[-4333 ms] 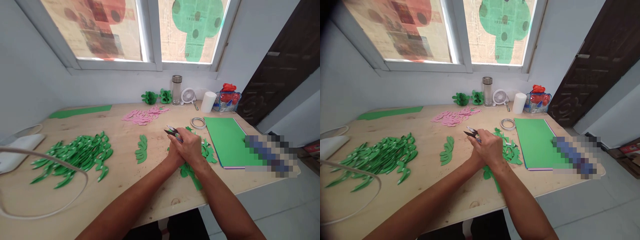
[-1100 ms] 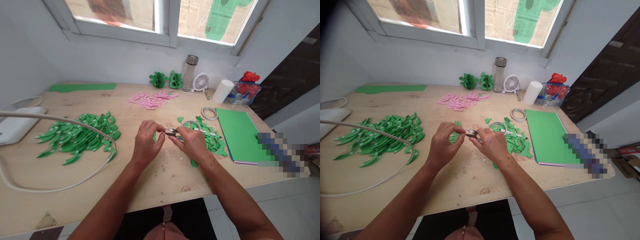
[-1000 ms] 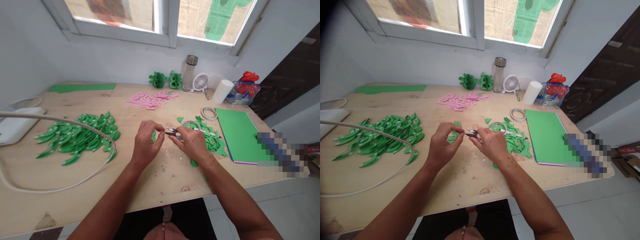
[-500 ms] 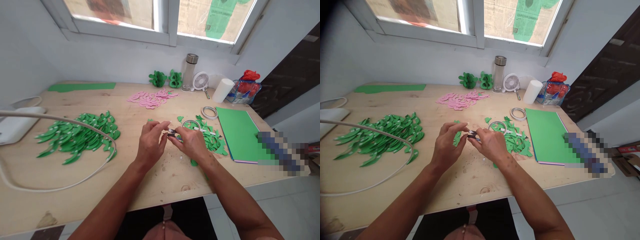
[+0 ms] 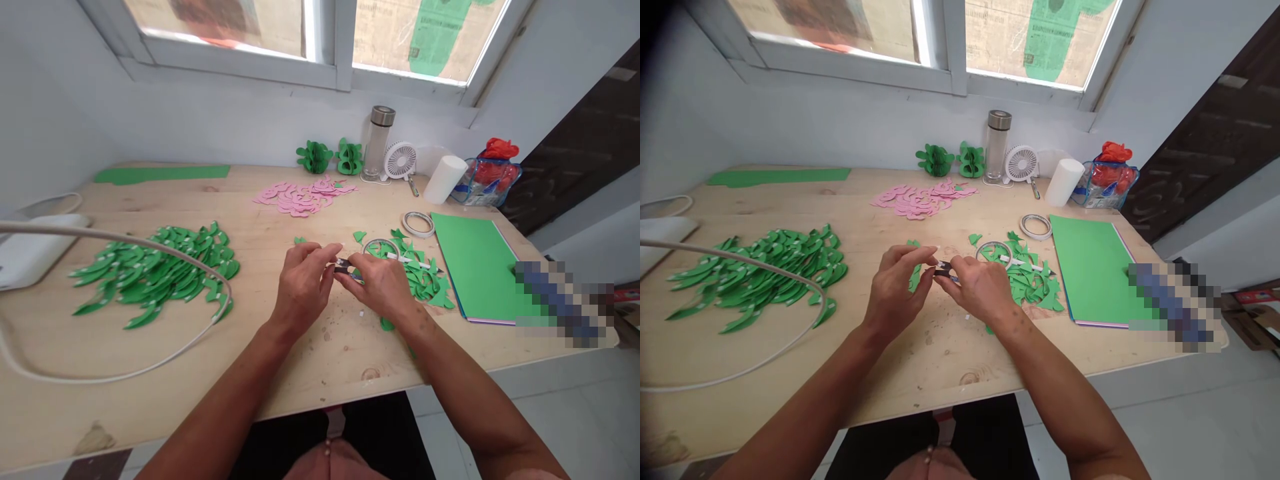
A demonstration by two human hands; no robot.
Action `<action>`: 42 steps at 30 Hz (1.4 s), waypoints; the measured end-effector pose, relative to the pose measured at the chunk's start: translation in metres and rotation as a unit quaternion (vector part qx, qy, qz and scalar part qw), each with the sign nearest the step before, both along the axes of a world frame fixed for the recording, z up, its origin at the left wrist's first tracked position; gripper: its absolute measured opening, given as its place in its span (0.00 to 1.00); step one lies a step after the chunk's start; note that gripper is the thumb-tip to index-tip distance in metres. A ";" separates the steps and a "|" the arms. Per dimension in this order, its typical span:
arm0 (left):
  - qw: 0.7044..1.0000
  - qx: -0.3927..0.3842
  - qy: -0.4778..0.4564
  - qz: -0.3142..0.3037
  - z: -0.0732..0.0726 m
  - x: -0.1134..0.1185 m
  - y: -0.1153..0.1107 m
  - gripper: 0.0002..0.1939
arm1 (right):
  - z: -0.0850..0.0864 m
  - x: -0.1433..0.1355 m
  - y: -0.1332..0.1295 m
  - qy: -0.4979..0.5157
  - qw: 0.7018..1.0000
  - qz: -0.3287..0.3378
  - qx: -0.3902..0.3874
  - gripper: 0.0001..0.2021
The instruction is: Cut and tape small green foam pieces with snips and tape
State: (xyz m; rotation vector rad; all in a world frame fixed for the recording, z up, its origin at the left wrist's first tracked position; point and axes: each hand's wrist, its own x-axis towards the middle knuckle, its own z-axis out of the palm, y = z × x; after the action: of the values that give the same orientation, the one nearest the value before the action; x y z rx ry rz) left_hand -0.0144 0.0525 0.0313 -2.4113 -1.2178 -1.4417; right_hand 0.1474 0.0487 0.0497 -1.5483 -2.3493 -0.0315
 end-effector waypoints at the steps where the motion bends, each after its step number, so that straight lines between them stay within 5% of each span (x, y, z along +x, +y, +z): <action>1: 1.000 0.001 0.001 0.000 0.000 0.000 0.000 0.19 | 0.000 0.000 0.000 -0.001 1.000 -0.001 -0.001 0.19; 42: 0.997 -0.059 -0.051 0.001 0.004 -0.002 -0.002 0.18 | 0.004 -0.001 -0.001 -0.030 0.999 -0.007 -0.017 0.21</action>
State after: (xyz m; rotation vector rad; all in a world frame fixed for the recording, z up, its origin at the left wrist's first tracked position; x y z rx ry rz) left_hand -0.0164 0.0510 0.0351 -2.4370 -1.3641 -1.5519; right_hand 0.1468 0.0473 0.0533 -1.6015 -2.3962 -0.0427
